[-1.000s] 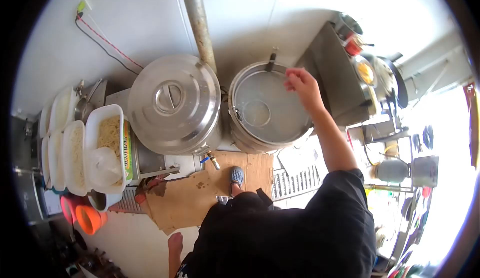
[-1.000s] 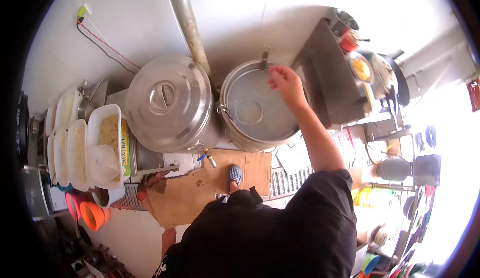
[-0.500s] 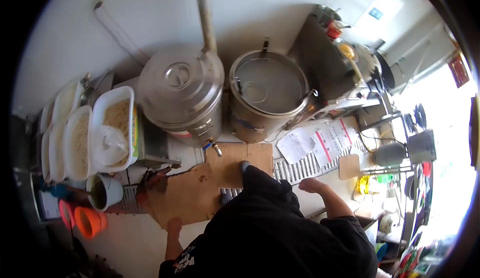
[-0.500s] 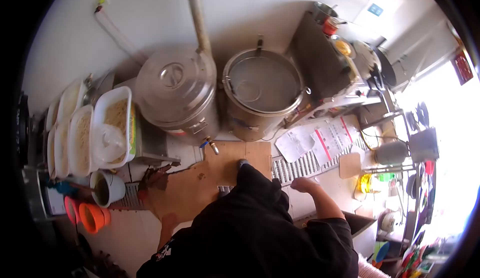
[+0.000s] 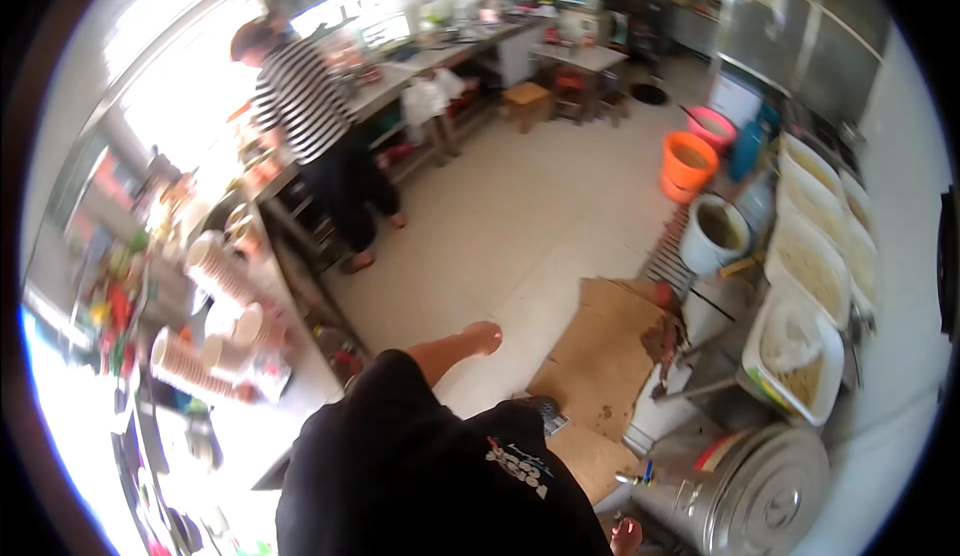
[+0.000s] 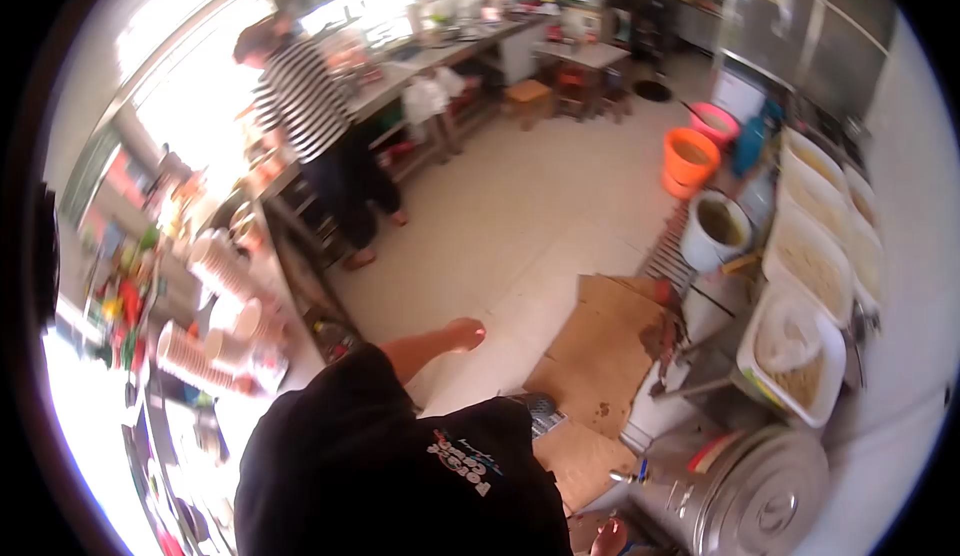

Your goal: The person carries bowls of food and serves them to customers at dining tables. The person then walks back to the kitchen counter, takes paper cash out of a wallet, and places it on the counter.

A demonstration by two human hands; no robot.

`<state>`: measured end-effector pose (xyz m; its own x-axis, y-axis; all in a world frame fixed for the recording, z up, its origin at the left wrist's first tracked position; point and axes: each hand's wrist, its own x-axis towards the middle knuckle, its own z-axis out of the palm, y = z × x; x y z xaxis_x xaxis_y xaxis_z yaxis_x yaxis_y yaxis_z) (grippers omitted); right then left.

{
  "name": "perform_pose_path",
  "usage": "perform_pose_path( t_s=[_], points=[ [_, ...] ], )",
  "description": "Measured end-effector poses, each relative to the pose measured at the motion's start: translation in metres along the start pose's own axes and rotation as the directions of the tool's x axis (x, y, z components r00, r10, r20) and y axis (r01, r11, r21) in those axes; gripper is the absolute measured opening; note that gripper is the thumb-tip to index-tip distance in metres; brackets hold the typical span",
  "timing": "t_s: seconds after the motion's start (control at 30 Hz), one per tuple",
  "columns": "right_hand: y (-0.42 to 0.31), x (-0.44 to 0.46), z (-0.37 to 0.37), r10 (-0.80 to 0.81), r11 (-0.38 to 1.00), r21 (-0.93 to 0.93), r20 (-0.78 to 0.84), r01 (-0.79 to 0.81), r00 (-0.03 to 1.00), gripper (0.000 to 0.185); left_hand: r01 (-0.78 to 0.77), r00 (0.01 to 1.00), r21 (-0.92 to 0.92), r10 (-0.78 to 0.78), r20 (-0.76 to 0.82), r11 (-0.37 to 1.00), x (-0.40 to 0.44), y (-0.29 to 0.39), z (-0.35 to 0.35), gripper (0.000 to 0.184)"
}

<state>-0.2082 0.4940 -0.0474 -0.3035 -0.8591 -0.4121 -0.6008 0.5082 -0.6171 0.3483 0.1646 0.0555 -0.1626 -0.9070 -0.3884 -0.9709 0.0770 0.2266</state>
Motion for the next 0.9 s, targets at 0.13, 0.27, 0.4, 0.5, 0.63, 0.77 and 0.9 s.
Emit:
perform_pose_path(
  t_s=[0.13, 0.27, 0.4, 0.5, 0.63, 0.77, 0.9],
  points=[
    [0.029, 0.068, 0.002, -0.21, 0.916, -0.304, 0.191, 0.261, 0.959, 0.045, 0.411, 0.912, -0.244, -0.399, 0.098, 0.879, -0.164, -0.047, 0.047, 0.031],
    [-0.046, 0.095, 0.018, -0.607, 0.786, -0.117, 0.035, 0.607, 0.794, 0.02, 0.632, 0.766, -0.298, -0.634, 0.105, 0.715, -0.293, -0.087, 0.076, 0.03],
    [-0.147, 0.073, 0.029, -0.355, 0.935, 0.088, 0.269, 0.344, 0.895, 0.019, 0.623, 0.679, -0.428, -0.724, -0.12, 0.655, -0.361, -0.118, 0.108, 0.03],
    [-0.148, 0.06, 0.055, -0.298, 0.954, 0.137, 0.374, 0.266, 0.878, 0.018, 0.679, 0.478, -0.528, -0.853, -0.211, 0.511, -0.385, -0.118, 0.074, 0.03],
    [-0.185, 0.02, 0.079, -0.279, 0.946, -0.005, 0.497, 0.324, 0.822, 0.018, 0.529, 0.094, -0.708, -0.861, -0.499, 0.468, -0.411, -0.154, 0.02, 0.025],
    [-0.198, -0.002, 0.117, -0.235, 0.941, -0.083, 0.539, 0.328, 0.809, 0.018, 0.426, -0.108, -0.837, -0.9, -0.422, 0.342, -0.432, -0.225, 0.01, 0.024],
    [-0.209, -0.028, 0.151, -0.19, 0.941, -0.138, 0.537, 0.308, 0.822, 0.017, 0.351, 0.014, -0.853, -0.913, -0.407, 0.386, -0.447, -0.271, 0.009, 0.025]
  ],
)
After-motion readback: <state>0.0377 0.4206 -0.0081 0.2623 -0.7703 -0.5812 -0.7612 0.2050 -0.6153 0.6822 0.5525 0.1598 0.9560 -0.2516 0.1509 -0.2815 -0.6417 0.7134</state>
